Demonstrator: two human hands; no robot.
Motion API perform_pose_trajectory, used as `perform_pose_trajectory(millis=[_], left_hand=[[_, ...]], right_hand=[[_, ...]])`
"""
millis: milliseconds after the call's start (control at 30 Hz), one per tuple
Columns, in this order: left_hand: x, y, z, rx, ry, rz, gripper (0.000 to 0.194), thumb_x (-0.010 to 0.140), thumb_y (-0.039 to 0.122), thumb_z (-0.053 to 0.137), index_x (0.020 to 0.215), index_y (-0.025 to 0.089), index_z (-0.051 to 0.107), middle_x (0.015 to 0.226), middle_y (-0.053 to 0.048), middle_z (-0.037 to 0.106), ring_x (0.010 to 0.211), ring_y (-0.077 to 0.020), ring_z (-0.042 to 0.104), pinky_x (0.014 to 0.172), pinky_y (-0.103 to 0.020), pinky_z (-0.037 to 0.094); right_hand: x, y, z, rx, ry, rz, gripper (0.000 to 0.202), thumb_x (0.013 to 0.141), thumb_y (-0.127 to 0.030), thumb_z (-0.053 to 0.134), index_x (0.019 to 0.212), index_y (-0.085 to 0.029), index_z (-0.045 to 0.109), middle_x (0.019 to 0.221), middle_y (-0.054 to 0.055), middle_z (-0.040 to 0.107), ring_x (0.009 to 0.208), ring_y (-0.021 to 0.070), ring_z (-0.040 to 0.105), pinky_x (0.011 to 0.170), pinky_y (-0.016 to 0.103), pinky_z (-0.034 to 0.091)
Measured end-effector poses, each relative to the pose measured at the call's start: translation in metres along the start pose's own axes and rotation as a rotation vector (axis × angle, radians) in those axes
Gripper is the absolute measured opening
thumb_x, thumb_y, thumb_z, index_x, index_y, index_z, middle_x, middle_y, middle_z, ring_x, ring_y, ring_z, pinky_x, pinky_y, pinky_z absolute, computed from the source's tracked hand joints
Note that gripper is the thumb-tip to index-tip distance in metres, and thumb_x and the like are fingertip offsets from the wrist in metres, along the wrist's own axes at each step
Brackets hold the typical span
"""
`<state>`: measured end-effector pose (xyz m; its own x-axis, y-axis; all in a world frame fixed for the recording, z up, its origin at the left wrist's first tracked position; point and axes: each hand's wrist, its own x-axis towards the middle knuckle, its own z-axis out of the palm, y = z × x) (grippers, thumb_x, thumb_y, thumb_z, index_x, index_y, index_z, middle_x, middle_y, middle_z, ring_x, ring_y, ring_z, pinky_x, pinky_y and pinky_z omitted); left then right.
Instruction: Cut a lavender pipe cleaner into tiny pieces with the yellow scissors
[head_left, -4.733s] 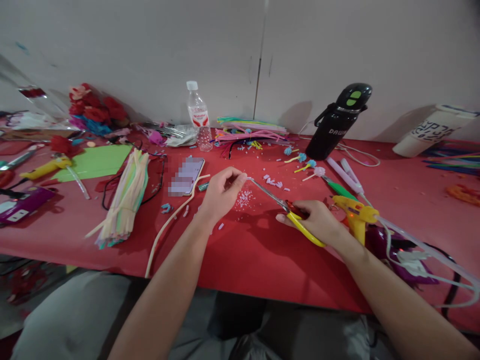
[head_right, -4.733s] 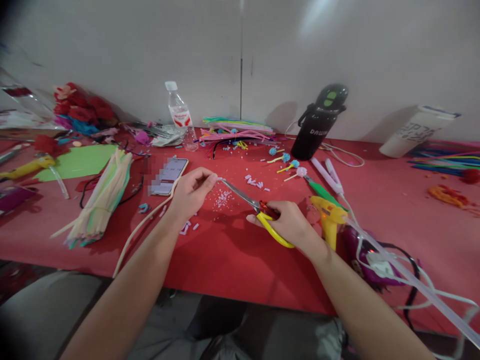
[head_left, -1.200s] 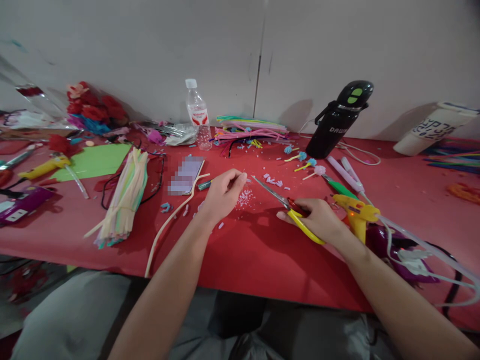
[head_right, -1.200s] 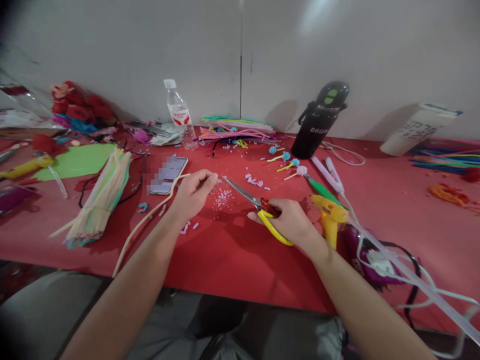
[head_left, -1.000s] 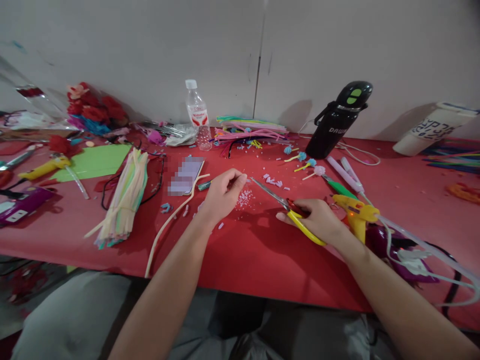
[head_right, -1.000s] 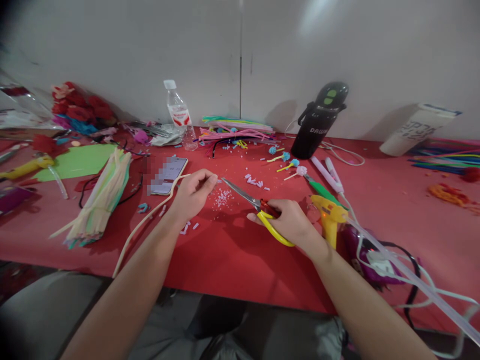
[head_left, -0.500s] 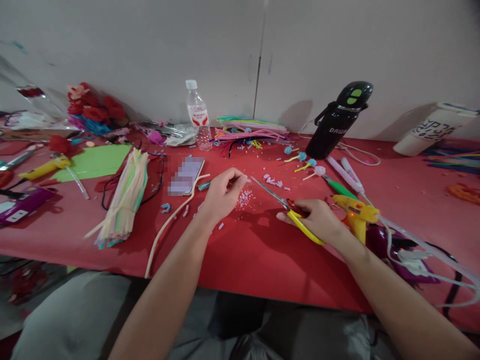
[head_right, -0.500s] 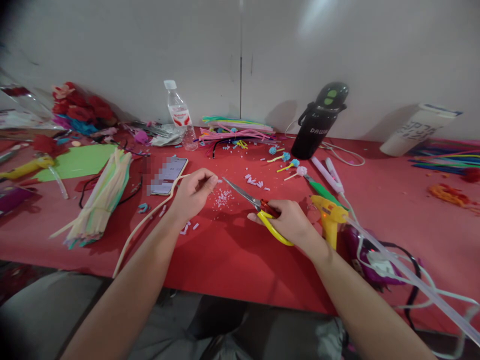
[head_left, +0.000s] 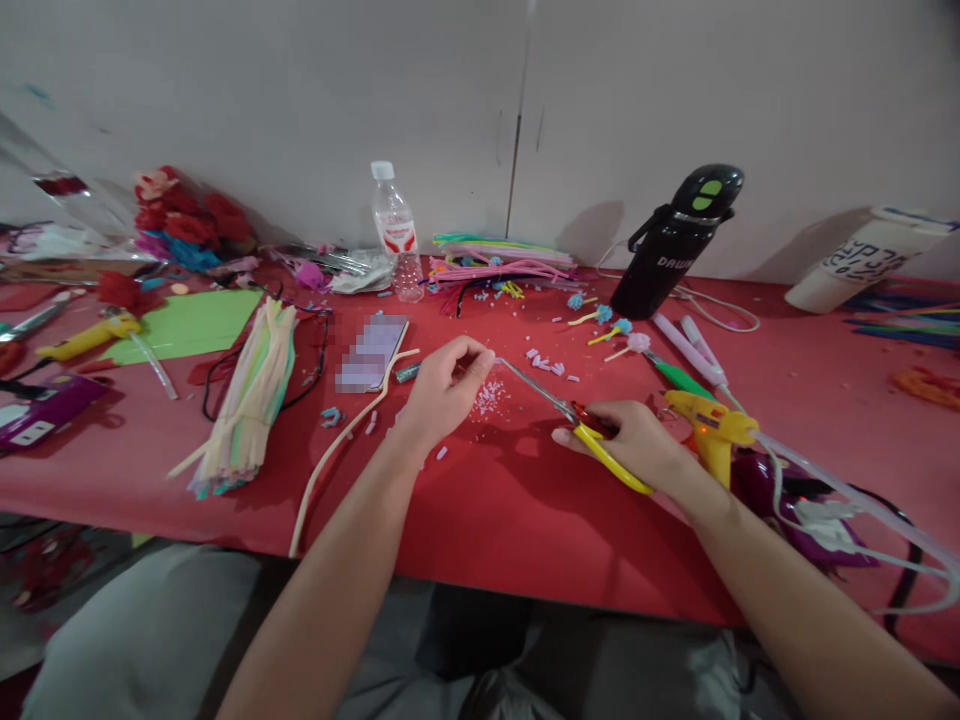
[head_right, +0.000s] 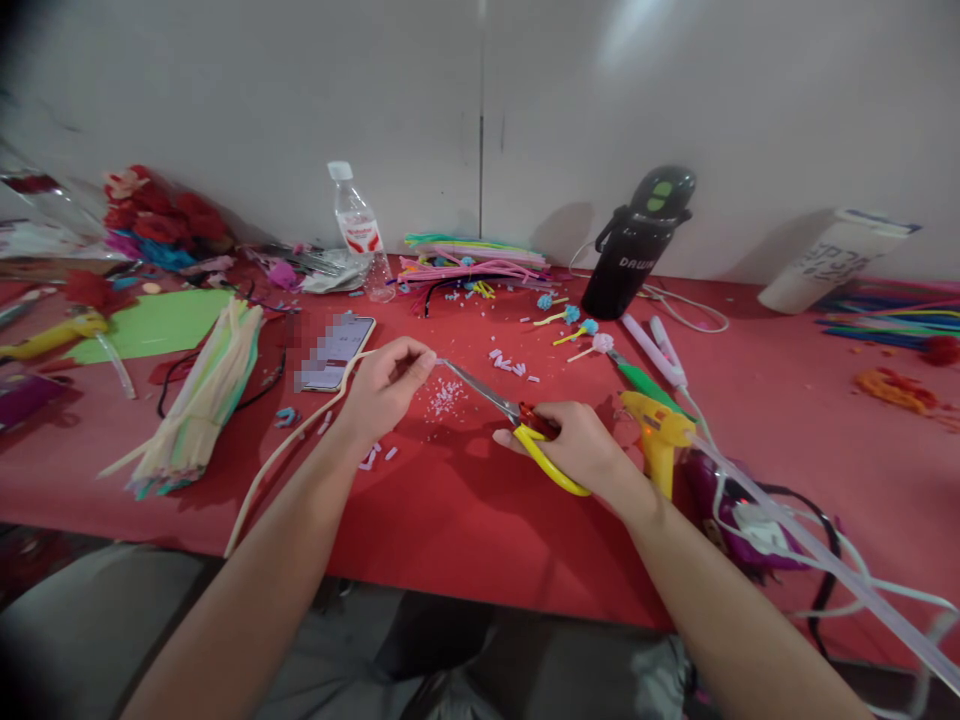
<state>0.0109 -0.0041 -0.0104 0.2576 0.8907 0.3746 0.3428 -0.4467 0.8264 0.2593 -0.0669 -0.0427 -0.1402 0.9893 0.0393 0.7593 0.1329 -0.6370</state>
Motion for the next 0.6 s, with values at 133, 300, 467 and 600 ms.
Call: perform_pose_trajectory(millis=[133, 300, 467, 600], left_hand=[[0.0004, -0.0005, -0.0002, -0.008, -0.001, -0.004, 0.022, 0.089, 0.035, 0.049, 0.079, 0.016, 0.056, 0.072, -0.001, 0.056, 0.064, -0.0106, 0.048, 0.06, -0.023, 0.038], [0.0, -0.0013, -0.0003, -0.009, 0.006, -0.008, 0.023, 0.089, 0.036, 0.05, 0.08, 0.016, 0.056, 0.073, -0.001, 0.057, 0.065, -0.0106, 0.049, 0.06, -0.023, 0.038], [-0.0002, -0.0012, -0.0005, 0.006, 0.025, -0.006, 0.023, 0.088, 0.035, 0.05, 0.079, 0.016, 0.057, 0.072, -0.001, 0.058, 0.063, -0.0105, 0.049, 0.059, -0.023, 0.038], [-0.0003, -0.0005, -0.0006, 0.012, 0.036, -0.002, 0.023, 0.088, 0.036, 0.052, 0.08, 0.015, 0.059, 0.072, -0.001, 0.059, 0.063, -0.0099, 0.05, 0.059, -0.022, 0.039]], right_hand=[[-0.0001, -0.001, -0.0001, 0.004, -0.009, -0.003, 0.055, 0.068, -0.065, 0.063, 0.057, -0.019, 0.035, 0.057, -0.005, 0.024, 0.054, 0.0086, 0.023, 0.043, 0.023, 0.018], [0.0, -0.0006, -0.0009, -0.009, 0.007, 0.017, 0.055, 0.068, -0.063, 0.065, 0.057, -0.019, 0.034, 0.058, -0.005, 0.024, 0.055, 0.0086, 0.022, 0.044, 0.022, 0.018], [0.0001, -0.001, -0.0021, 0.001, -0.017, 0.032, 0.051, 0.07, -0.057, 0.067, 0.058, -0.018, 0.036, 0.059, -0.005, 0.024, 0.055, 0.0085, 0.023, 0.045, 0.022, 0.019], [0.0002, -0.0013, -0.0014, 0.024, -0.032, 0.029, 0.051, 0.07, -0.056, 0.067, 0.058, -0.018, 0.035, 0.06, -0.005, 0.023, 0.056, 0.0085, 0.022, 0.045, 0.022, 0.019]])
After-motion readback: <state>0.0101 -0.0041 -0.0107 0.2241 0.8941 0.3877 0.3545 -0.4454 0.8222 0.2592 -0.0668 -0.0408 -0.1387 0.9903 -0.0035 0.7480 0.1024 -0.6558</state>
